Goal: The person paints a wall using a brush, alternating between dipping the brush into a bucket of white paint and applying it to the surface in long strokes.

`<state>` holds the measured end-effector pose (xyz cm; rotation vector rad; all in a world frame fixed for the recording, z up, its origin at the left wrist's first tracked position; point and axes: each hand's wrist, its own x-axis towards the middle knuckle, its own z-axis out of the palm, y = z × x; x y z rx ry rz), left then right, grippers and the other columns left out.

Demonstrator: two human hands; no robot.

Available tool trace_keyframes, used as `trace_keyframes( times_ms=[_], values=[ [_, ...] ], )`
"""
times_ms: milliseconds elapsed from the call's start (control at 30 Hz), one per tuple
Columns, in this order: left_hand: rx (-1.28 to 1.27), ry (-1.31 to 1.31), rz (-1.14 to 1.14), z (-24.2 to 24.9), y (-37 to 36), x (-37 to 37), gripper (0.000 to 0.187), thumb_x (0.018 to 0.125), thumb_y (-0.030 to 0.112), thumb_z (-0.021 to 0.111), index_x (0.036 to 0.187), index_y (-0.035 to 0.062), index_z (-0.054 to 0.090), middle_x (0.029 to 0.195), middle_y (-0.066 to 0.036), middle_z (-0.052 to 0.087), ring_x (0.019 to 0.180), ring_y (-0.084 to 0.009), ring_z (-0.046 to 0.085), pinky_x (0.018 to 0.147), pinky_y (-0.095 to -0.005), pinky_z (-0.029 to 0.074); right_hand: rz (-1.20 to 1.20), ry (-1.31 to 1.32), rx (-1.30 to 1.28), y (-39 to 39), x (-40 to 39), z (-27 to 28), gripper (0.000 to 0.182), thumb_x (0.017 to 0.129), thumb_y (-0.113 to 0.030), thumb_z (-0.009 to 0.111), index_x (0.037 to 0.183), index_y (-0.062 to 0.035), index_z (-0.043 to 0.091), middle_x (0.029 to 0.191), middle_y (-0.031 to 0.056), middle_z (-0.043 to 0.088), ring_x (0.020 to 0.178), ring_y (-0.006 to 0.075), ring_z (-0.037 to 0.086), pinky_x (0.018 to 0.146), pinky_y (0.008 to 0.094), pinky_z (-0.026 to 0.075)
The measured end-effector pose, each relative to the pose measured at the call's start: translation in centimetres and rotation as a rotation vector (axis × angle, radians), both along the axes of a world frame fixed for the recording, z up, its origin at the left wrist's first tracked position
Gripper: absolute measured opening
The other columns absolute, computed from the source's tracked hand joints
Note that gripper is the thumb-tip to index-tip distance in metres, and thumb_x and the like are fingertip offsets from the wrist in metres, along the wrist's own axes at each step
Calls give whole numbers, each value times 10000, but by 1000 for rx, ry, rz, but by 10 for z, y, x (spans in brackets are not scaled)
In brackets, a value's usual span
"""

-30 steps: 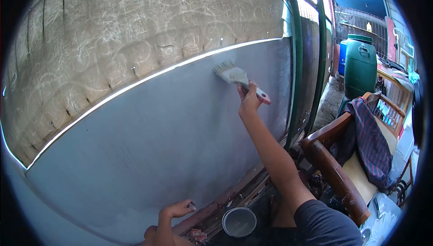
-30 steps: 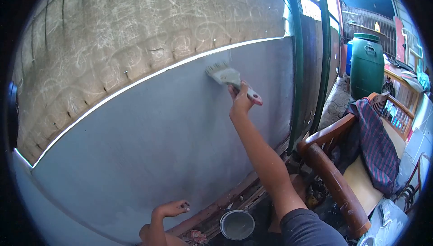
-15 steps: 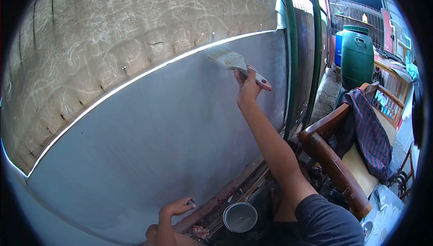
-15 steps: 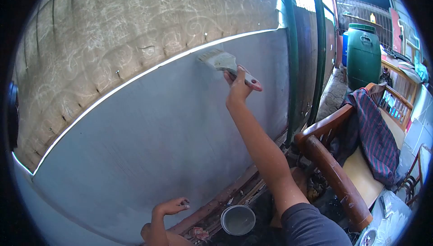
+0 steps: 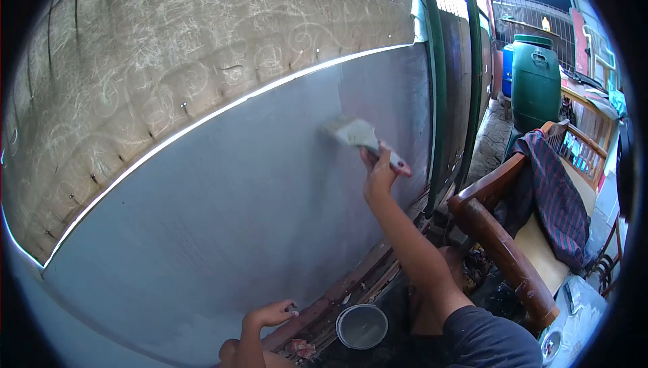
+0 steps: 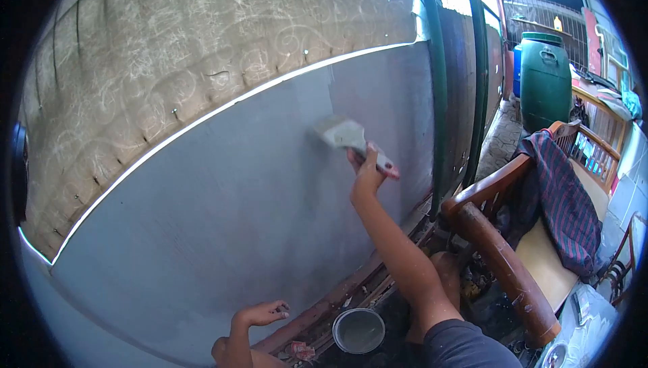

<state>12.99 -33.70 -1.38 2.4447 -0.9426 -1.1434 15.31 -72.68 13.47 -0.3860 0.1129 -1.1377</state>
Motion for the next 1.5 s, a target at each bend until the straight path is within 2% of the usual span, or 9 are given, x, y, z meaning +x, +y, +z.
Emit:
trace_keyframes(
  times_ms=[233,533,633,933,1067,1200,1300,1367,1500],
  values=[
    [-25,9,21,7,-3,3,528,922,472,508,1279,86,464,1215,-166,556,1134,-299,519,938,-388,419,90,-118,-62,20,11,74,268,909,-189,550,1106,-8,530,996,131,602,796,230,654,696,298,573],
    [-33,-5,12,-2,-5,10,509,914,436,537,1266,74,470,1147,-166,589,1090,-269,540,921,-374,430,130,141,95,54,8,-76,290,916,-202,535,1150,-31,527,994,129,622,795,225,664,673,303,570],
    [-38,4,-7,1,-5,6,506,915,431,540,1259,66,474,1146,-170,589,1089,-273,542,920,-376,430,142,212,120,50,-8,-88,298,913,-208,539,1148,-25,529,990,131,625,784,227,666,680,298,568],
    [-25,-36,27,1,-6,5,518,899,406,555,1263,46,480,1131,-189,604,1062,-304,568,901,-386,443,84,-80,-115,10,2,28,315,920,-221,552,1138,4,521,1057,135,593,885,233,645,709,291,573],
    [-11,-27,42,16,-13,0,506,902,398,556,1262,49,483,1158,-183,591,1077,-299,560,906,-384,440,78,91,45,2,33,-22,313,920,-208,552,1135,17,525,1061,138,599,868,234,652,692,300,583],
    [-40,-9,13,1,-7,8,503,906,411,552,1261,61,484,1164,-176,587,1094,-294,547,917,-382,432,68,275,88,17,2,-114,268,900,-161,567,1074,42,541,1041,148,599,861,242,650,677,301,603],
    [16,-4,10,11,-13,0,525,907,449,544,1265,72,477,1169,-162,580,1108,-277,530,934,-380,420,-8,329,180,3,-11,-137,214,885,-127,578,1010,43,548,1017,153,596,849,245,650,679,303,613],
    [8,-19,15,7,-14,1,519,910,443,542,1266,71,478,1169,-162,578,1108,-273,531,936,-376,418,-46,295,158,-4,-18,-111,195,877,-126,593,957,42,536,985,150,595,831,249,649,669,300,617],
    [-14,-4,19,4,-15,3,507,908,420,547,1265,66,479,1164,-169,583,1091,-286,545,926,-379,427,-73,-66,3,-25,-13,-5,316,871,-148,614,1056,53,456,1046,167,572,901,267,635,730,334,613]
  ],
)
